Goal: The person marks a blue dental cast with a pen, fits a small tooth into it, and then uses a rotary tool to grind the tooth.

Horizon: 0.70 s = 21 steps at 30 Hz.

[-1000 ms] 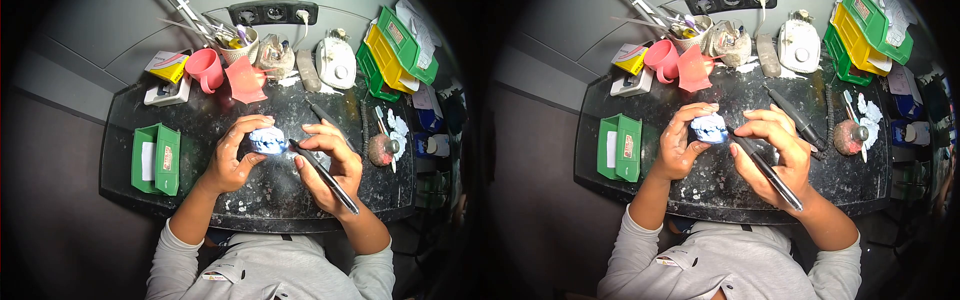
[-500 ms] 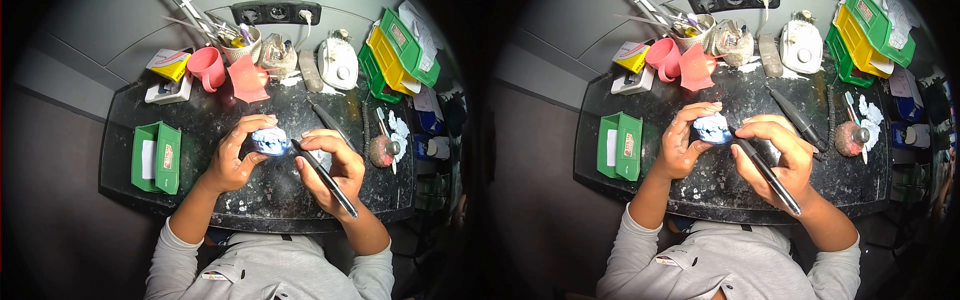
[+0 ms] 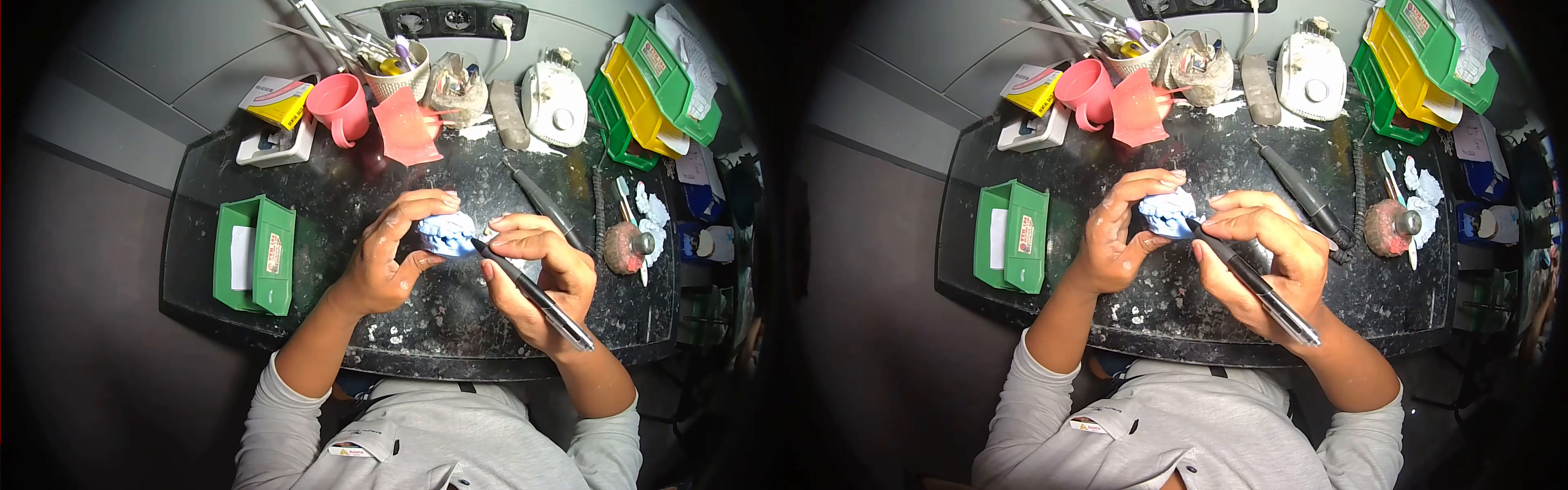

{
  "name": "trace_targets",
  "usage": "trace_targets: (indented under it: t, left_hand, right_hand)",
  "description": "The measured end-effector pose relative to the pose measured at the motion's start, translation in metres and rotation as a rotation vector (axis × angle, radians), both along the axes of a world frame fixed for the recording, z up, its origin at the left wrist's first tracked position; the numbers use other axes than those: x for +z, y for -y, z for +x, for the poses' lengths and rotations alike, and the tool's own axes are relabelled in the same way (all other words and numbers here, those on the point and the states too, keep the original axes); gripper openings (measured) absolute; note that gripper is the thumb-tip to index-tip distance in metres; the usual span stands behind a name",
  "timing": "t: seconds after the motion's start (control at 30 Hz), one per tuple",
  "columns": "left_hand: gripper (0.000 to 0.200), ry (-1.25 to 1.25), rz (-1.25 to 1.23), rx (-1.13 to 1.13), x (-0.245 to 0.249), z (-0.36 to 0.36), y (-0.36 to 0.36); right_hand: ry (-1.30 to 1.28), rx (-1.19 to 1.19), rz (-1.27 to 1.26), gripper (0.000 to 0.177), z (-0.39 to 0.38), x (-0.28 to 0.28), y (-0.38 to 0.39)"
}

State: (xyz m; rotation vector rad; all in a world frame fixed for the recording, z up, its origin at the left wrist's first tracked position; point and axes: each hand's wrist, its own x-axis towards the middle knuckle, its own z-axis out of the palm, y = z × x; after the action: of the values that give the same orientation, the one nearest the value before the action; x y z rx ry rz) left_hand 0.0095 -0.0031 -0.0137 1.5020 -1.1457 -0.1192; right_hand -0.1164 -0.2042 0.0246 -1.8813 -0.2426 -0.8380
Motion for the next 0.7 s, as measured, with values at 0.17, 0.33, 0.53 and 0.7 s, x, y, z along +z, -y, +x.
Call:
trace_targets:
  t: [0.17, 0.33, 0.53, 0.7]
  left_hand:
    - [0.055, 0.086, 0.05, 0.019, 0.0075, -0.0087, 0.0046]
    - [0.054, 0.086, 0.069, 0.033, 0.0085, -0.0088, 0.0036]
    - [0.053, 0.069, 0.094, 0.032, 0.009, -0.0076, 0.0013]
    - [0.05, 0.088, 0.105, 0.03, 0.0075, -0.007, 0.0011]
  right_hand:
    - [-0.005, 0.032, 0.035, 0.019, 0.0002, -0.0056, -0.0013]
    - [-0.02, 0.048, 0.052, 0.018, -0.0002, -0.0075, -0.0008]
    - [-0.025, 0.056, 0.051, 0.018, -0.0006, -0.0071, -0.0006]
    - [-0.031, 0.056, 0.062, 0.019, -0.0005, -0.0078, -0.001]
